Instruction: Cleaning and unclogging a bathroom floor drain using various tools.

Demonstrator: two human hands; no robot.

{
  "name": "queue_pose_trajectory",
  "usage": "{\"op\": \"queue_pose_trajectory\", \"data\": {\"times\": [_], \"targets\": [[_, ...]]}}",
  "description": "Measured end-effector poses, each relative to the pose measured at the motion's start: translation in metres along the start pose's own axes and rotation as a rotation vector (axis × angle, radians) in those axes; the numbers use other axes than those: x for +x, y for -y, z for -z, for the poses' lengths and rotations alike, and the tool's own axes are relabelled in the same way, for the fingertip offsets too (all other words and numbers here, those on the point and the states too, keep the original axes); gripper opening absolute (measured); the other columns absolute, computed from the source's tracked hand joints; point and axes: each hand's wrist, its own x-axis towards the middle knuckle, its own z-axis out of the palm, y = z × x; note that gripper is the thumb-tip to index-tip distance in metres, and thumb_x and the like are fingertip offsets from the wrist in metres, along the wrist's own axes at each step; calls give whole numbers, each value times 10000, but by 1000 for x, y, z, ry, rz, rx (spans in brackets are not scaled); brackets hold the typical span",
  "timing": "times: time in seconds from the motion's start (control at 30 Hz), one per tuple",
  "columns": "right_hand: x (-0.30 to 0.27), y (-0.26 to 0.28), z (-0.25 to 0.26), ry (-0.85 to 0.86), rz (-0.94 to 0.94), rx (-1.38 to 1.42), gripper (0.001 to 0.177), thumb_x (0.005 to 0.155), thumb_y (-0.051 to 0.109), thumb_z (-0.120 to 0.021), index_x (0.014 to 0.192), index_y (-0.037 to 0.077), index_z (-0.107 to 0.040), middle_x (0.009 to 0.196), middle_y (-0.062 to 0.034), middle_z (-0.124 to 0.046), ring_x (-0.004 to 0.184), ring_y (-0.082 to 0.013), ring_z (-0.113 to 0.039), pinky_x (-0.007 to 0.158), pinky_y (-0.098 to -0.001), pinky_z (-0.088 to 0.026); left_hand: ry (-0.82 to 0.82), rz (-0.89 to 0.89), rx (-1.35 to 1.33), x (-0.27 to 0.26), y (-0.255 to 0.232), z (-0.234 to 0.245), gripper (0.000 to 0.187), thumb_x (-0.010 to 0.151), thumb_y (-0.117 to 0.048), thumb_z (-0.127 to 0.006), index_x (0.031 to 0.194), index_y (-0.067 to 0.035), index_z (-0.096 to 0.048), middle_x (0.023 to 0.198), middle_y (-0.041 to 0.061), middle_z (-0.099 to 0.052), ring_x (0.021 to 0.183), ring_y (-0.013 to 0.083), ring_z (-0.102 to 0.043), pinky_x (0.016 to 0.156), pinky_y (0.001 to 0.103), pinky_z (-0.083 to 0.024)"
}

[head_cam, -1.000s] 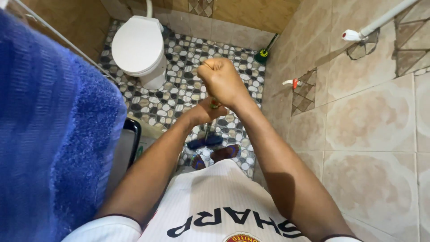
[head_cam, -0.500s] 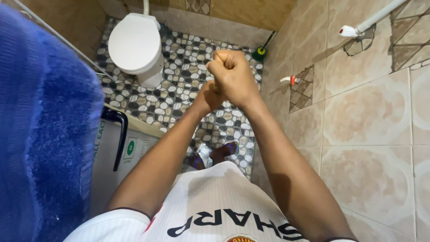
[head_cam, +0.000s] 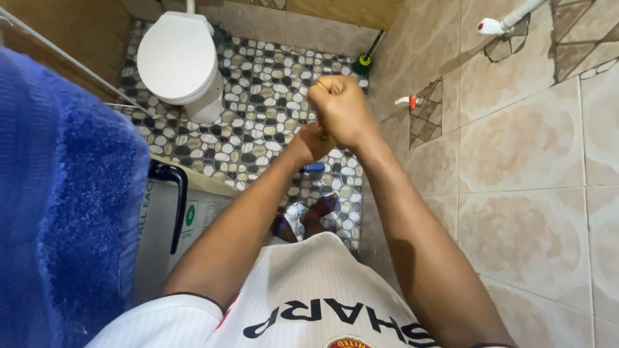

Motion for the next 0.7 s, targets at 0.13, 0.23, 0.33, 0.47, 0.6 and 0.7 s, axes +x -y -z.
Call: {"op": "queue_pose_trajectory", "data": {"times": [0.13,0.23,0.33,0.47,0.6,0.7], "targets": [[-9,6,6,40,-76,109,338,902,94,-542,579,106,-442,512,31,-476,419,-62,-405,380,-275,-345,18,85,-437,-32,-60,26,407,935,-445,-590,1040,-70,-712,946,157,-758,910,264,-731,769,410,-546],[-16,6,9,40,-54,125,351,930,87,-576,605,105,-445,540,28,-477,453,-58,-418,412,-269,-345,69,330,-555,-45,-85,39,410,915,-438,-621,947,-41,-720,813,182,-754,797,319,-697,681,455,-544],[-25,21,15,-1,3,129,381,957,91,-583,608,104,-432,547,31,-468,455,-53,-402,411,-262,-328,36,223,-382,-35,-82,35,405,944,-439,-632,905,-46,-719,760,145,-712,714,243,-693,653,412,-510],[-34,38,26,-18,96,105,373,979,85,-566,625,104,-448,541,26,-497,453,-47,-430,418,-256,-346,-94,-8,-304,-21,-85,38,310,966,-309,-627,838,-36,-694,744,137,-702,690,268,-682,627,417,-498],[-31,32,36,-93,185,70,417,986,75,-617,635,106,-395,567,36,-483,493,-35,-441,455,-246,-361,-77,141,-512,-3,-100,56,332,922,-331,-646,815,-17,-659,688,136,-695,657,214,-684,613,401,-539],[-15,-11,45,-123,237,98,416,1004,69,-614,666,112,-375,606,48,-451,548,-24,-408,547,-246,-433,-139,73,-486,19,-81,38,300,911,-325,-681,1017,-45,-685,874,104,-753,800,155,-706,696,350,-546]]}}
